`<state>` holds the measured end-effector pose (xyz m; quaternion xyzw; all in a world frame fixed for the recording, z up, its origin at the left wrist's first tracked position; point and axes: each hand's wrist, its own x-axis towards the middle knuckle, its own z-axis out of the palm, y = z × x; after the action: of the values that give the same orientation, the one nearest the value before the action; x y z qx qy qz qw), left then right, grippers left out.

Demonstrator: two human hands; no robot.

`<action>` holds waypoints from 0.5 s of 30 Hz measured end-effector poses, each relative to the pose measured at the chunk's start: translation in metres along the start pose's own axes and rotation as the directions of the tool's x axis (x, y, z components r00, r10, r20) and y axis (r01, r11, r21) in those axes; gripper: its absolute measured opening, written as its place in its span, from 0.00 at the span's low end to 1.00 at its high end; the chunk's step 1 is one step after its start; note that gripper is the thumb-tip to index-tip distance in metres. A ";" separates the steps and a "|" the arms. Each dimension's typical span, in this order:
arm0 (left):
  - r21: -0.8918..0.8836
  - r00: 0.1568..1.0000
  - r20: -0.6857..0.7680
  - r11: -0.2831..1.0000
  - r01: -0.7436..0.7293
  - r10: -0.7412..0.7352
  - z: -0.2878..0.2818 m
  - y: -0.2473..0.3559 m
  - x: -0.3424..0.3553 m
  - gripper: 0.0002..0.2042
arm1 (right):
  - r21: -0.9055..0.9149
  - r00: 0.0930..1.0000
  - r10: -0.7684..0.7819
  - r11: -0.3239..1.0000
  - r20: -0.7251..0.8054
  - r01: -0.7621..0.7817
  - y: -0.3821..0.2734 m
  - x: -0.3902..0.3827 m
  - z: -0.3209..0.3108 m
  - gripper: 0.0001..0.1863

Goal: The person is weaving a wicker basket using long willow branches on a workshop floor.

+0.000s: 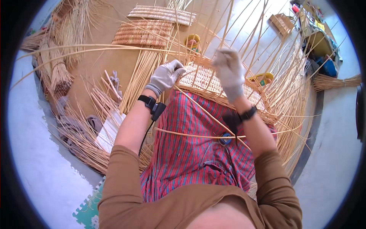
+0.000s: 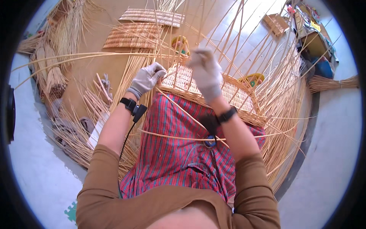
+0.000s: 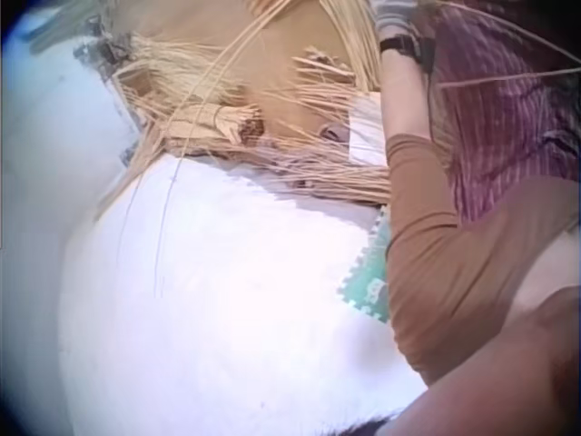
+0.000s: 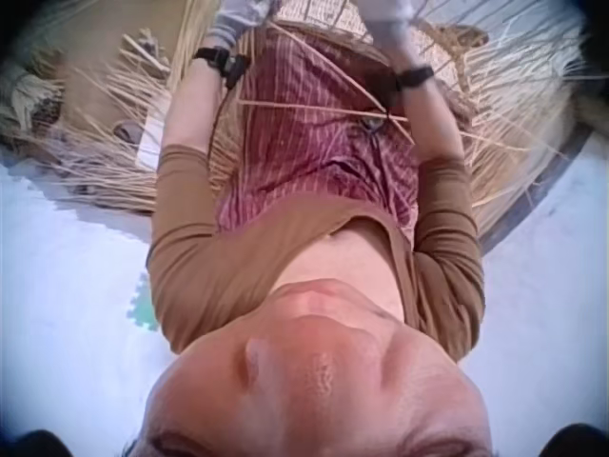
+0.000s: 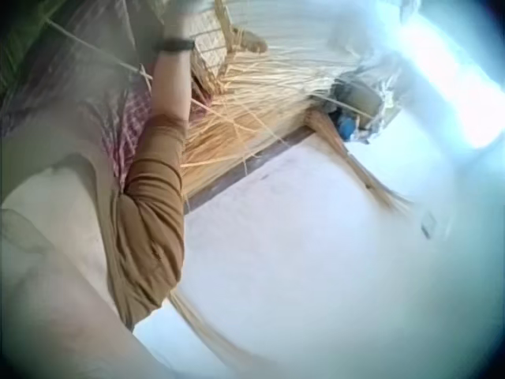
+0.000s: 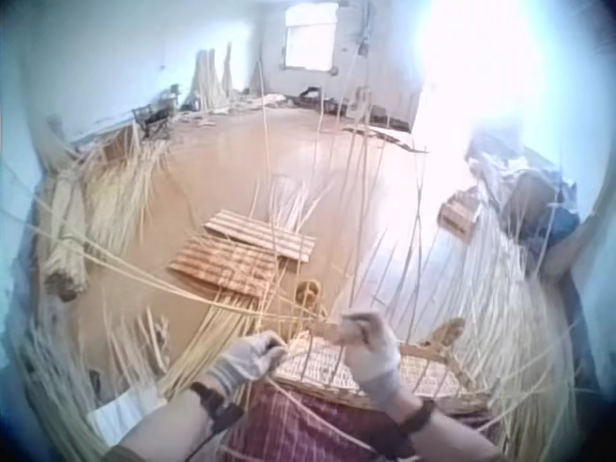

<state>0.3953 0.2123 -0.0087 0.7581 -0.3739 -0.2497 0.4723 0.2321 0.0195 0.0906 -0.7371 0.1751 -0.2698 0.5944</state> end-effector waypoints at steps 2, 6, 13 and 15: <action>0.036 0.998 -0.017 0.998 -0.052 0.053 0.002 -0.007 0.002 0.13 | 0.075 0.932 0.258 0.966 -0.254 -0.247 0.012 -0.051 -0.020 0.06; -0.109 0.999 -0.004 0.993 -0.041 0.041 0.005 -0.011 0.004 0.11 | 0.468 0.755 0.608 0.757 -0.247 -0.456 0.056 -0.132 -0.038 0.12; 0.415 0.936 -0.317 0.910 -0.010 0.155 -0.002 0.024 -0.037 0.10 | 0.443 0.776 0.612 0.744 -0.152 -0.500 0.096 -0.131 -0.057 0.12; 0.598 0.991 -0.134 0.798 0.080 0.001 -0.009 0.044 -0.062 0.12 | 0.447 0.735 0.664 0.704 -0.140 -0.551 0.089 -0.127 -0.056 0.12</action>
<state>0.3507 0.2551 0.0364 0.8908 -0.3870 -0.0790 0.2249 0.1024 0.0286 -0.0111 -0.4597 0.4409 -0.1897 0.7472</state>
